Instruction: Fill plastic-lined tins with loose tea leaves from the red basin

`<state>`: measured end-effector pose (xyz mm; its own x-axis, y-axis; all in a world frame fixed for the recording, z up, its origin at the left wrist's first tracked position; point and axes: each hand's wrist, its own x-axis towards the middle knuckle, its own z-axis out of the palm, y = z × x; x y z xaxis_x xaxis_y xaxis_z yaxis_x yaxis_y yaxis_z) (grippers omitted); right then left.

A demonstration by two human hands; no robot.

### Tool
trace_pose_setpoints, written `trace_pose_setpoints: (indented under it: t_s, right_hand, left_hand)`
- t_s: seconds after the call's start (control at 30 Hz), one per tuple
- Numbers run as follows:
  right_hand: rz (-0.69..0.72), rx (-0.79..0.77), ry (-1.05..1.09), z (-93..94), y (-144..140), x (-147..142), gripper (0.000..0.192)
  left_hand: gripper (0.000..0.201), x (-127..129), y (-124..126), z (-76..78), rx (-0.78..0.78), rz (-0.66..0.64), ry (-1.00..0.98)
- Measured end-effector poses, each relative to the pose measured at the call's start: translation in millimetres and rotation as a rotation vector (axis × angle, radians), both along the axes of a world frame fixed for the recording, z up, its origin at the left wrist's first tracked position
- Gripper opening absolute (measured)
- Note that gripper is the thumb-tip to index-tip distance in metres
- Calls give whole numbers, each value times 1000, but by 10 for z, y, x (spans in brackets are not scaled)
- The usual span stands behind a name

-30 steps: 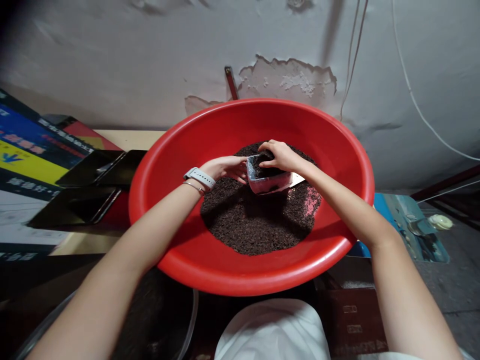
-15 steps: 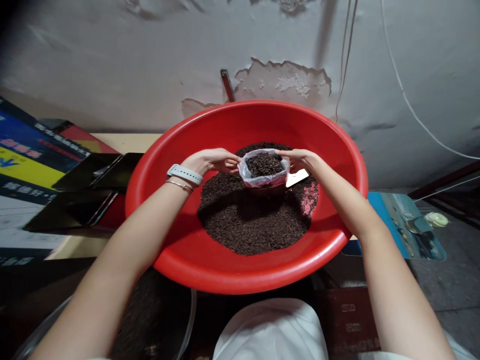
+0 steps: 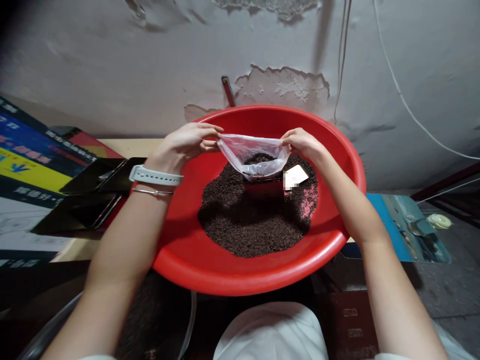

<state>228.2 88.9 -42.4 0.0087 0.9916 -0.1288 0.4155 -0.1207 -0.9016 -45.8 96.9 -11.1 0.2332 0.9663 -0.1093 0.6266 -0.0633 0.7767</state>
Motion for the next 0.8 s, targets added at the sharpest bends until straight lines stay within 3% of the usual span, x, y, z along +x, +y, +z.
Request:
trace_pose_setpoints:
  t_s: [0.07,0.17,0.23,0.3,0.43,0.57,0.8]
  right_hand:
    - [31,-80,-54,-19,-41,-3,18]
    - [172,-298,-41,-78,-101,2,36]
    - [253,-371,-8,-99,-122,12,36]
    - [267,-346,3,-73,-124,32,28]
    - [140,-113,-32,83,-83,92,17]
    - [-94,194,-24,153,-35,72,24]
    - [-194,566,-200,118,-72,-119,30]
  left_hand:
    - [38,8,-9,-31,-61,32,-37]
    - [30,11,-21,-106,-189,-114,111]
    - [28,4,-29,-142,-277,-230,208]
    - [25,-3,-47,-137,-313,-290,272]
    - [25,-26,-96,-22,-191,-190,262]
    - [24,-53,-80,41,-59,-28,91]
    - [25,-30,-14,-6,140,27,-28]
